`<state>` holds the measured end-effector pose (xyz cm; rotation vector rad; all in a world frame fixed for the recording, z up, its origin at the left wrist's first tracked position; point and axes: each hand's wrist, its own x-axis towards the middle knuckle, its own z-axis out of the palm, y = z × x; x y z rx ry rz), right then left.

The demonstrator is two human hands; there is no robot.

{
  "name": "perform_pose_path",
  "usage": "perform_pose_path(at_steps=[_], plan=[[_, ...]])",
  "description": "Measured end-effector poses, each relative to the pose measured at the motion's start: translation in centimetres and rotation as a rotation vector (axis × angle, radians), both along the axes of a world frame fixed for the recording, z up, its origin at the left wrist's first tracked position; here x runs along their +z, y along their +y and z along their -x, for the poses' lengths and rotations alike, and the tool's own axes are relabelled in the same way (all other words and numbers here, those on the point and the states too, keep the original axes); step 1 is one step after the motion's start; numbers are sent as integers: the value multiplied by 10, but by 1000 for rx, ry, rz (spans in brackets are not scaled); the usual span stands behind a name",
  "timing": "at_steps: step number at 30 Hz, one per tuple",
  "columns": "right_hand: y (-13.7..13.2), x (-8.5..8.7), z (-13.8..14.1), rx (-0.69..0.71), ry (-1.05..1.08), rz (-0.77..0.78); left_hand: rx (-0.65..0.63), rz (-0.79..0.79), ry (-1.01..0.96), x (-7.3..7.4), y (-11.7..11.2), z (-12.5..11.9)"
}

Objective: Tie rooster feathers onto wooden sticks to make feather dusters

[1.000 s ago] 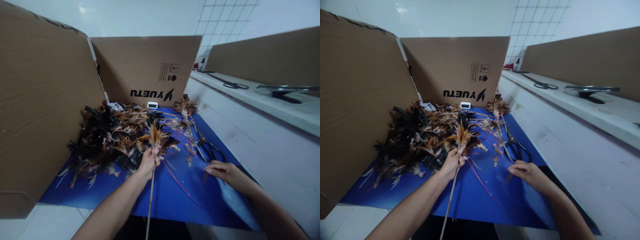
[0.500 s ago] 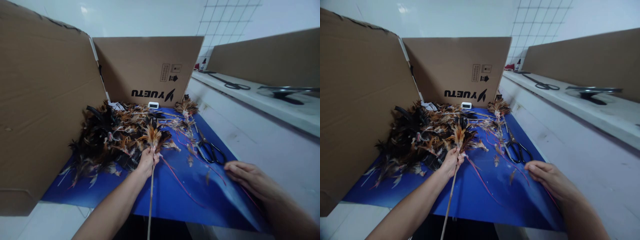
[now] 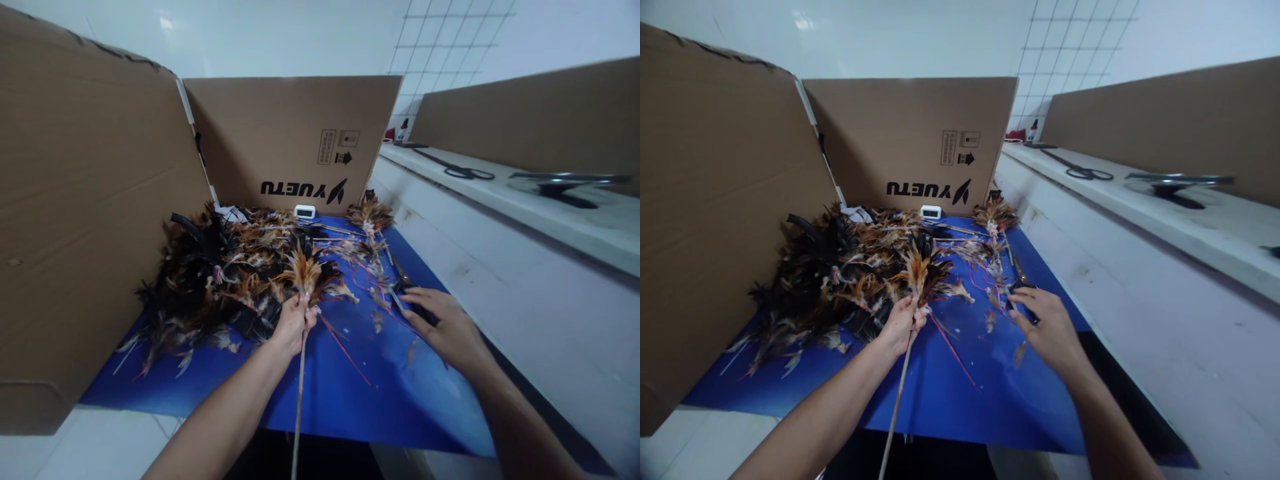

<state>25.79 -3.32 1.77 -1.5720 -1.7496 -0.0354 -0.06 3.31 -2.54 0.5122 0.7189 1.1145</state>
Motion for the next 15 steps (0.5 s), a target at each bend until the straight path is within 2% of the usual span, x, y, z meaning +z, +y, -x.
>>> perform_pose_path(at_steps=[3,8,12,15], plan=[[8,-4,37,149,14,62,-2,-8,1,0,-1,0],[24,-17,87,396,109,333,-26,-14,-11,4,-3,0],[37,-26,108,494,113,354,-49,-29,-19,7,-5,1],[41,-25,108,527,156,392,-55,-21,-27,9,-5,1]])
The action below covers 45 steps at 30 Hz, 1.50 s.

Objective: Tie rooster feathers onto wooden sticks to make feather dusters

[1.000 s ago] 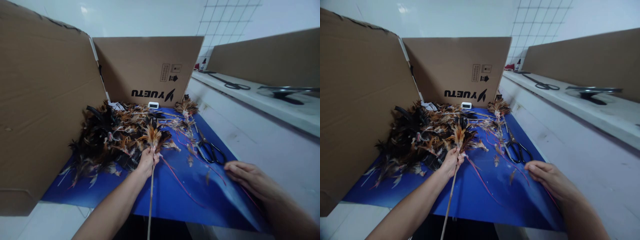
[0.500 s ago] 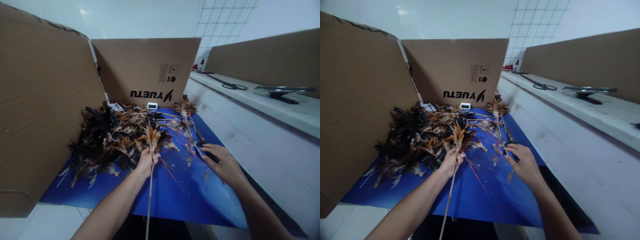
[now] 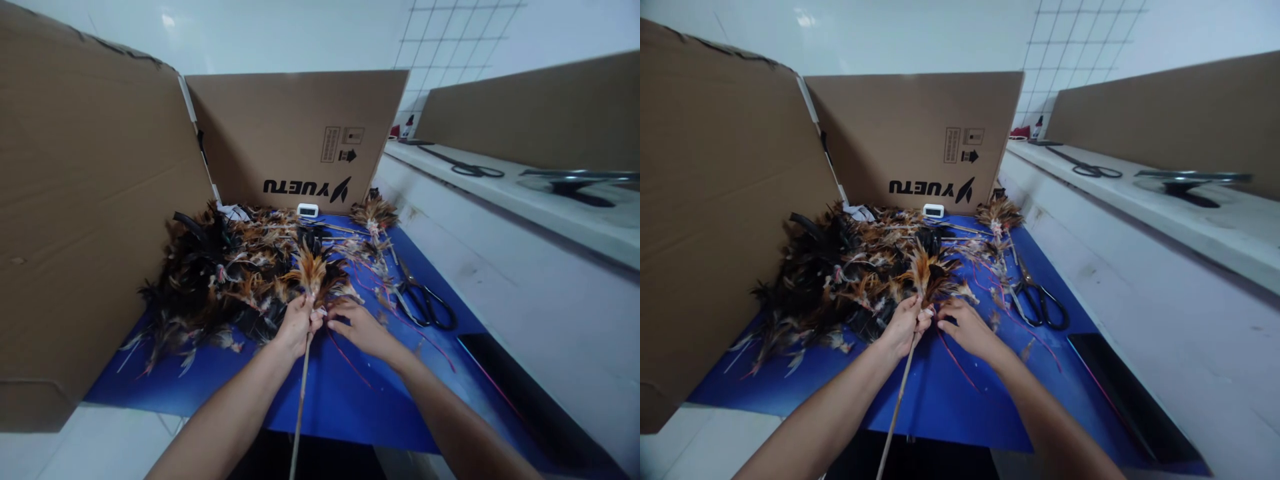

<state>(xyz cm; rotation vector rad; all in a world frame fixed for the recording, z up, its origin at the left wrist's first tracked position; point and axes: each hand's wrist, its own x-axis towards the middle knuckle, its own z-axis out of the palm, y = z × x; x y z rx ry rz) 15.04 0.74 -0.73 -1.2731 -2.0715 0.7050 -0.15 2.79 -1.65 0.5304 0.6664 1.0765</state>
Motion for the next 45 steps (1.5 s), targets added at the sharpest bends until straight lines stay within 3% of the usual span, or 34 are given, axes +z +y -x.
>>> perform_pose_path(at_steps=[3,8,14,20,29,34,39,45], plan=[[-3,6,-11,-27,151,222,1,16,-17,0,0,0],[-12,10,-32,-77,585,556,6,15,-59,-3,2,1],[-12,8,-53,-179,917,581,29,29,-58,-3,3,1],[-10,8,-65,-251,1093,484,-3,21,-60,-1,2,1],[-16,17,-43,-261,1094,370,-8,19,-50,-2,2,2],[-13,9,-43,-227,962,486,8,30,-65,-2,3,2],[-11,8,-46,-325,906,531,4,7,-86,-2,4,3],[-11,7,-52,-444,795,443,-2,-29,-77,0,2,3]])
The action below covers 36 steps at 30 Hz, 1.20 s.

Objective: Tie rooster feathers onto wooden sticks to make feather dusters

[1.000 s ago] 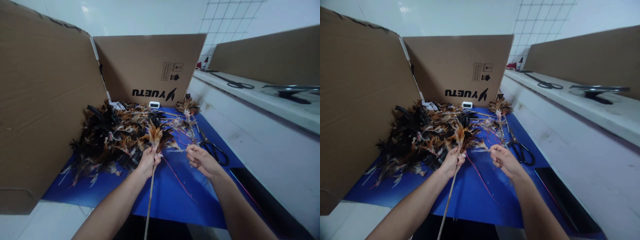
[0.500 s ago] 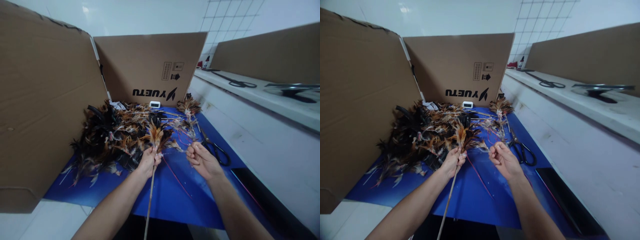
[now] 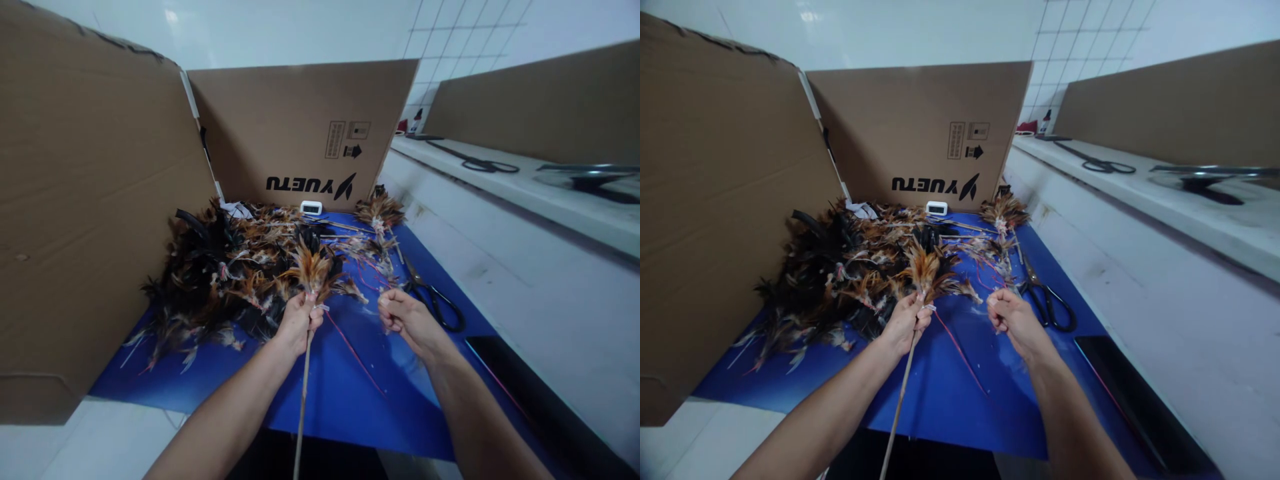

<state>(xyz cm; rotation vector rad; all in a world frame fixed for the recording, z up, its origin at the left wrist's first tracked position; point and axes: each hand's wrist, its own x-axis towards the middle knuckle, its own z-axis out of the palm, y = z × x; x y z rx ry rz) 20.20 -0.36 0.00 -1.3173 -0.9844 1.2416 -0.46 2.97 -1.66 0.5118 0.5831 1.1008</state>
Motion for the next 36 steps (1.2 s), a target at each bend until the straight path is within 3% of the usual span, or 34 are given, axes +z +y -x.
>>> perform_pose_path(at_steps=[5,11,15,21,26,28,31,34,36], plan=[[1,-2,2,-140,-177,-56,-5,-6,32,2,-2,0],[4,-3,2,-211,-223,-60,13,-5,53,4,-4,-1],[6,-5,-4,-199,-98,-84,-7,-10,49,3,-3,0],[3,2,-10,-43,218,-177,-4,-30,51,3,-3,-1],[2,10,-2,-31,272,-235,0,-34,44,5,-3,-1],[2,11,1,-45,168,-229,5,-28,41,5,-2,-1],[2,9,5,-7,-264,-232,9,-16,44,4,-2,-1],[0,8,12,155,-709,-285,6,-13,40,3,-2,-1],[-2,8,17,271,-855,-355,10,-21,34,2,-2,-1]])
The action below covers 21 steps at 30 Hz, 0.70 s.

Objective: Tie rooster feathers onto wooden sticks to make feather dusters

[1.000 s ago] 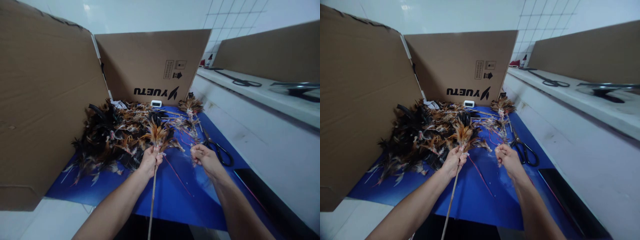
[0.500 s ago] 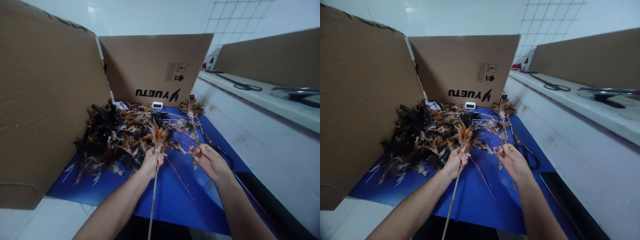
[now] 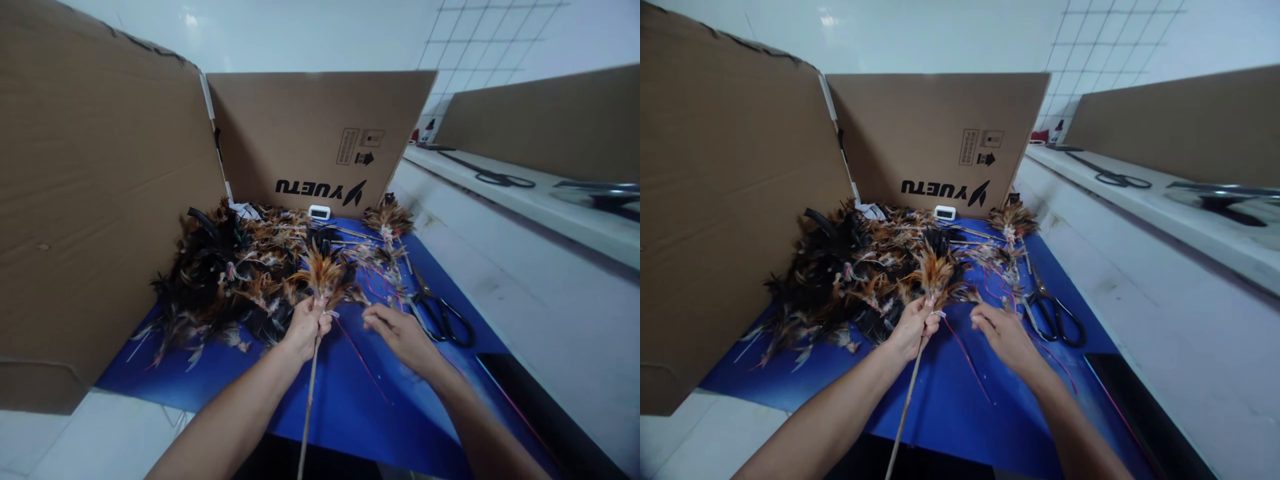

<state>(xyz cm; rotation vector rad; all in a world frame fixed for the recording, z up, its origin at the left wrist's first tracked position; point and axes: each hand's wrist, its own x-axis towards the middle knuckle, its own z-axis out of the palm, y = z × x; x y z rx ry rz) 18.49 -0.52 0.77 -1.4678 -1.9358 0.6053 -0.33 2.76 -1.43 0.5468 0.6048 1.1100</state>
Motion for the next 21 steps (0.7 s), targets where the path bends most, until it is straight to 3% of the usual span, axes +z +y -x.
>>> perform_pose_path(at_steps=[6,16,21], plan=[[-3,-6,5,194,-109,-64,10,4,10,-2,2,0],[-11,-18,11,184,-324,-194,-3,30,-9,2,-1,0],[-11,-15,15,145,-265,-229,3,33,2,3,-2,1]])
